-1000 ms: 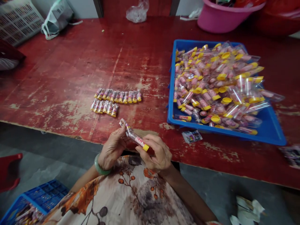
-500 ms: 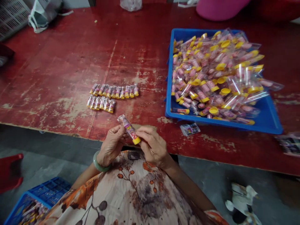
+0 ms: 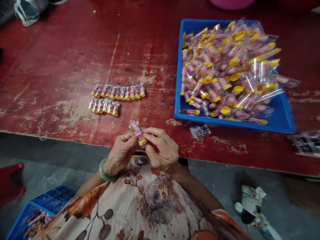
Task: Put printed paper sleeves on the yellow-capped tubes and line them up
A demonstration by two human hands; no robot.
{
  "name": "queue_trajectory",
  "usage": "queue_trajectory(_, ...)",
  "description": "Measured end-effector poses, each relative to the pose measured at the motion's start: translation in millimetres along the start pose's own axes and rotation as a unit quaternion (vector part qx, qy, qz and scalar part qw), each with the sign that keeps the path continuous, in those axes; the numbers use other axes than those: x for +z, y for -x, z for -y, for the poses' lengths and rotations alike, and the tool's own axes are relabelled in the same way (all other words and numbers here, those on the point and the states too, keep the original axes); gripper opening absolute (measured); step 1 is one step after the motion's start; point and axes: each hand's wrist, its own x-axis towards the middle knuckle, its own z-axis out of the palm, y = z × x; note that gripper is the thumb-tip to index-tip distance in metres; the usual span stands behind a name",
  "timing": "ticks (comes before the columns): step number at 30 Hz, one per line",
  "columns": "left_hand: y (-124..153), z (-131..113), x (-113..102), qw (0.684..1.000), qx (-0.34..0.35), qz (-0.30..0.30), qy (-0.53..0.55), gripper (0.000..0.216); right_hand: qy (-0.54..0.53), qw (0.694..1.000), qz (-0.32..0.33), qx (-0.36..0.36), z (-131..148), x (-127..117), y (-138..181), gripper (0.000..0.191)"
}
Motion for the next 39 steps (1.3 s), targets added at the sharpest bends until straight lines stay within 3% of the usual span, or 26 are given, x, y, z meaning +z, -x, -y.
queue_trajectory(23,0,4,-3,1.0,-0.001,-0.005,0.001,0.025,0.004,1.0,-0.007,0.008,-3,5,5,0.035)
queue_trajectory(32,-1,1,-2,1.0,-0.007,-0.027,-0.012,0.037,0.029,0.999,0.005,0.016,-10,10,9,0.032)
queue_trajectory(36,-15,-11,-15,0.992,0.03,-0.07,-0.099,0.037,0.038,0.997,0.067,0.032,-18,8,12,0.034)
queue_trajectory(38,-26,-21,-24,0.966,0.091,-0.098,-0.222,0.038,0.041,0.996,0.071,0.041,-22,3,15,0.032)
queue_trajectory(39,-31,-27,-27,0.937,0.124,-0.118,-0.303,0.037,0.044,0.996,0.068,0.044,-24,-1,16,0.029)
